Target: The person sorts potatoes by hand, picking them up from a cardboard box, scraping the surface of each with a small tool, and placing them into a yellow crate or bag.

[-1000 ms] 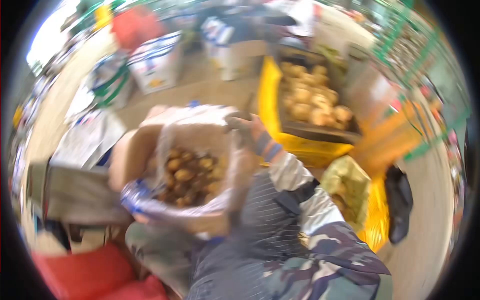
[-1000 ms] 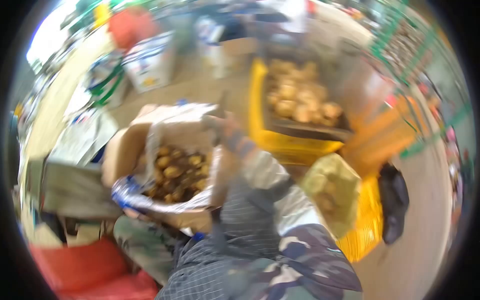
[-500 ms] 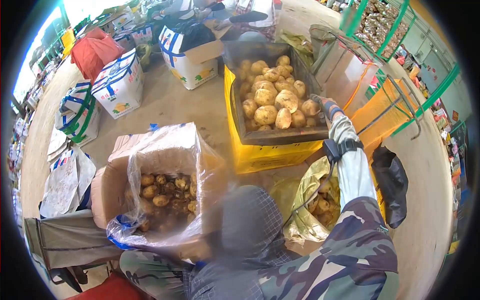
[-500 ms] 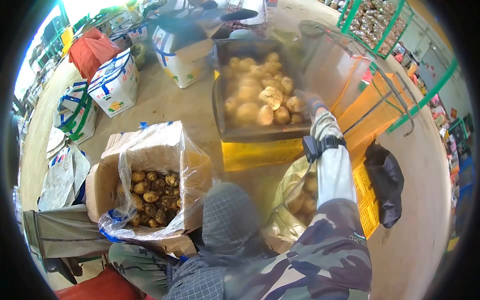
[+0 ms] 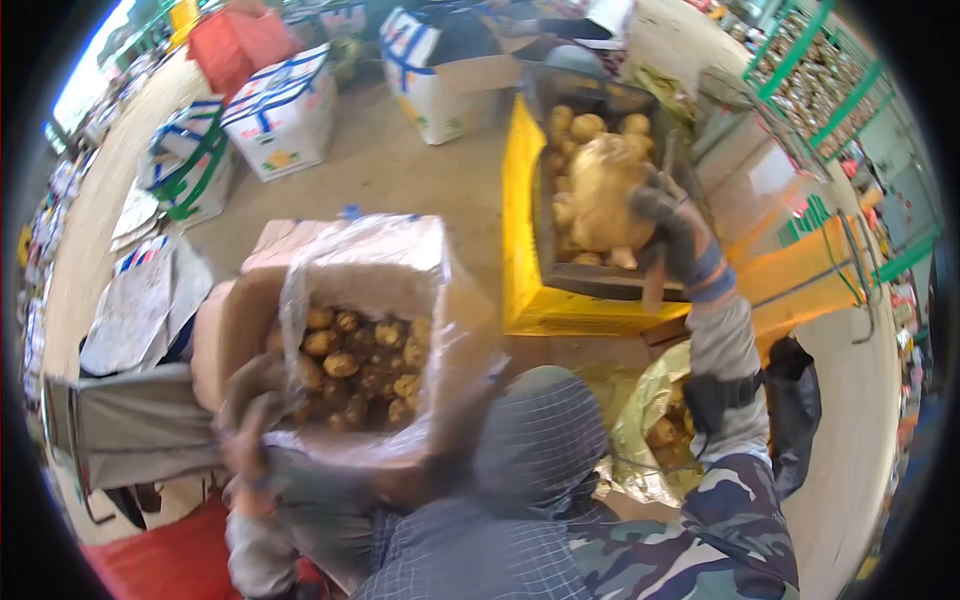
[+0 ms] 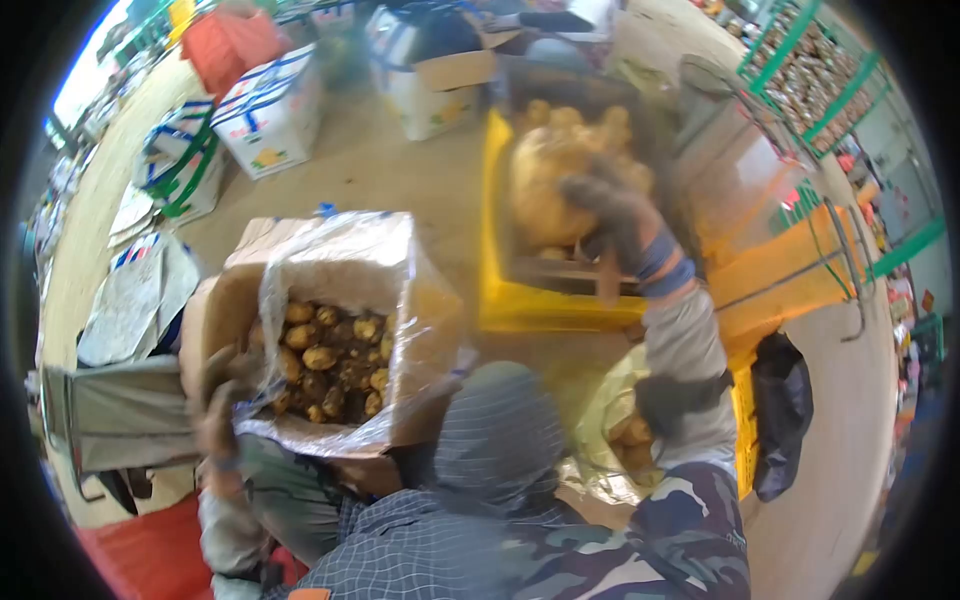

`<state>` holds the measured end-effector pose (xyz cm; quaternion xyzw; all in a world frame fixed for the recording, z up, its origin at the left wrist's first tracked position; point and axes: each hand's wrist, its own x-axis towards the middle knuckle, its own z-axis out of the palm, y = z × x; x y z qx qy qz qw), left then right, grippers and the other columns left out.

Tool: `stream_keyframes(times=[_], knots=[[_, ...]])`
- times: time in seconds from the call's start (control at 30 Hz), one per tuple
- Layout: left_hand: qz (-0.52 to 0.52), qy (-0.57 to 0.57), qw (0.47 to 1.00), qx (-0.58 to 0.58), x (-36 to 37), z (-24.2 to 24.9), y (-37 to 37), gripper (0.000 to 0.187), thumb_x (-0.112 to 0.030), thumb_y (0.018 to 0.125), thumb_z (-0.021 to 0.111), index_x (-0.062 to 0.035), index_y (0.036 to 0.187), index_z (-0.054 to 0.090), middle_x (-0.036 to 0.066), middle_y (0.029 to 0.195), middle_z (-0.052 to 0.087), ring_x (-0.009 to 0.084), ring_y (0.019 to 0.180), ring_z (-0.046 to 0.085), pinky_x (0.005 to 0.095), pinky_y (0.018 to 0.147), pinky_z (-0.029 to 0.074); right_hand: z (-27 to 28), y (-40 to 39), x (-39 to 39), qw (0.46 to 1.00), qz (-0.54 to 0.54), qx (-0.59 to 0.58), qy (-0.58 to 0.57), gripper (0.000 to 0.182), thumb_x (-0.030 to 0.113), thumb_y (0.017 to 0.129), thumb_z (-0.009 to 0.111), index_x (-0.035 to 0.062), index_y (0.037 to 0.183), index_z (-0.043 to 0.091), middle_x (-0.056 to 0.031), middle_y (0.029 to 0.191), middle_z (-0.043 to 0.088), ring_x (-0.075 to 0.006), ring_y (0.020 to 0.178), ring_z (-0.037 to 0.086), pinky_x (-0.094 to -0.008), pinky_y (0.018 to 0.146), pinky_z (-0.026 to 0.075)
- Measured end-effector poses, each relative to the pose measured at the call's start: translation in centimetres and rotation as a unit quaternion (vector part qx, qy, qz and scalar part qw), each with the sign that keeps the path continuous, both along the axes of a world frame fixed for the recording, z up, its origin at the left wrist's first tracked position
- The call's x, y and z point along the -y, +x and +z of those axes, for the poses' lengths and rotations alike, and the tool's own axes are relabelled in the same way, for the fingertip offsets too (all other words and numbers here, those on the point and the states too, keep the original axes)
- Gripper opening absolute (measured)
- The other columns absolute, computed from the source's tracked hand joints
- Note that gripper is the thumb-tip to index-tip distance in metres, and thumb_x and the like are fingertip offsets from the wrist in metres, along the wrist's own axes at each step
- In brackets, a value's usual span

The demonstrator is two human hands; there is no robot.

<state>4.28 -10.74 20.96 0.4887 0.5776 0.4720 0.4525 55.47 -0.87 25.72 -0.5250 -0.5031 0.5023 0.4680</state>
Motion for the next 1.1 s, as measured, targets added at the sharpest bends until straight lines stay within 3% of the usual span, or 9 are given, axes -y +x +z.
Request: stream_keyframes(times=[0.03, 0.1, 0.2, 0.27, 0.33, 0.43, 0.6, 0.93, 1.1], knots=[[-0.071, -0.015, 0.996, 0.051, -1.1, -0.6, 3.0, 0.069, -0.018, 0.081, 0.063, 0.0010, 0.144, 0.042, 0.018, 0.130, 0.056, 0.0247, 0.113, 0.058, 0.0377, 0.095, 0.049, 0.7, -5.0, 0.6, 0.999, 0.033, -0.021, -0.034, 0.040, 0.025, 0.089, 0.068, 0.0055, 0.124, 0.061, -0.0053, 0.106, 0.065, -0.0112, 0.070, 0.061, -0.0232, 0.057, 0.049], [-0.234, 0.051, 0.867, 0.437, -3.0, -6.1, 7.7, 0.084, -0.032, 0.086, 0.066, -0.0037, 0.153, 0.024, 0.019, 0.148, 0.040, 0.0312, 0.126, 0.051, 0.0461, 0.101, 0.047, 0.4, -13.2, 1.6, 0.990, 0.105, -0.041, -0.079, 0.043, 0.023, 0.089, 0.070, 0.0045, 0.126, 0.061, -0.0065, 0.112, 0.066, -0.0111, 0.080, 0.065, -0.0230, 0.063, 0.052], [-0.144, -0.043, 0.818, 0.556, -2.0, -6.7, 8.1, 0.078, -0.037, 0.087, 0.066, -0.0040, 0.149, 0.032, 0.017, 0.139, 0.048, 0.0299, 0.123, 0.053, 0.0457, 0.101, 0.047, -3.0, -22.2, 2.2, 0.978, 0.190, -0.034, -0.074, 0.045, 0.023, 0.091, 0.067, 0.0014, 0.129, 0.058, -0.0077, 0.095, 0.068, -0.0109, 0.074, 0.063, -0.0230, 0.060, 0.049], [-0.117, -0.118, 0.799, 0.577, -1.0, -9.5, 3.6, 0.074, -0.034, 0.087, 0.065, -0.0041, 0.147, 0.035, 0.015, 0.135, 0.052, 0.0281, 0.121, 0.054, 0.0445, 0.100, 0.048, -6.6, -25.4, 2.9, 0.976, 0.164, 0.120, 0.072, 0.047, 0.024, 0.090, 0.066, 0.0001, 0.130, 0.057, -0.0109, 0.091, 0.069, -0.0157, 0.070, 0.064, -0.0265, 0.060, 0.049], [-0.072, -0.072, 0.895, 0.434, -0.5, -9.4, 0.5, 0.070, -0.033, 0.088, 0.064, -0.0044, 0.146, 0.037, 0.017, 0.136, 0.051, 0.0276, 0.120, 0.055, 0.0424, 0.097, 0.050, -10.0, -27.5, 3.5, 0.858, 0.080, 0.391, 0.324, 0.046, 0.028, 0.089, 0.067, 0.0037, 0.128, 0.058, -0.0145, 0.096, 0.070, -0.0241, 0.080, 0.068, -0.0332, 0.068, 0.053], [-0.028, -0.028, 0.947, 0.319, 0.1, -7.9, -1.3, 0.071, -0.026, 0.084, 0.065, -0.0022, 0.145, 0.039, 0.016, 0.134, 0.053, 0.0261, 0.121, 0.055, 0.0394, 0.098, 0.049, -11.6, -30.7, 4.1, 0.830, 0.201, 0.491, 0.172, 0.035, 0.026, 0.085, 0.066, 0.0119, 0.117, 0.061, -0.0181, 0.103, 0.068, -0.0319, 0.096, 0.068, -0.0416, 0.080, 0.054], [-0.017, 0.041, 0.975, 0.217, 0.1, -11.1, -2.7, 0.085, -0.026, 0.076, 0.077, -0.0009, 0.146, 0.037, 0.014, 0.137, 0.051, 0.0237, 0.123, 0.053, 0.0362, 0.104, 0.046, -12.8, -34.2, 3.7, 0.729, 0.249, 0.609, 0.186, 0.018, 0.013, 0.082, 0.061, 0.0121, 0.099, 0.057, -0.0085, 0.087, 0.065, -0.0265, 0.081, 0.069, -0.0404, 0.066, 0.053], [-0.060, 0.067, 0.996, -0.009, -0.7, -11.3, -4.0, 0.090, -0.016, 0.069, 0.085, -0.0007, 0.144, 0.040, 0.015, 0.134, 0.055, 0.0228, 0.122, 0.055, 0.0349, 0.104, 0.046, -13.9, -34.0, 1.1, 0.687, 0.231, 0.672, 0.153, 0.011, 0.019, 0.090, 0.058, 0.0155, 0.100, 0.059, -0.0075, 0.090, 0.069, -0.0256, 0.080, 0.071, -0.0370, 0.064, 0.054], [-0.095, 0.043, 0.995, 0.003, -0.8, -10.9, -4.0, 0.088, -0.014, 0.067, 0.085, -0.0004, 0.143, 0.042, 0.014, 0.135, 0.056, 0.0223, 0.123, 0.055, 0.0347, 0.105, 0.045, -14.8, -33.2, -0.6, 0.705, 0.217, 0.673, 0.047, 0.012, 0.020, 0.091, 0.057, 0.0146, 0.102, 0.059, -0.0071, 0.090, 0.069, -0.0270, 0.082, 0.071, -0.0374, 0.065, 0.055]])
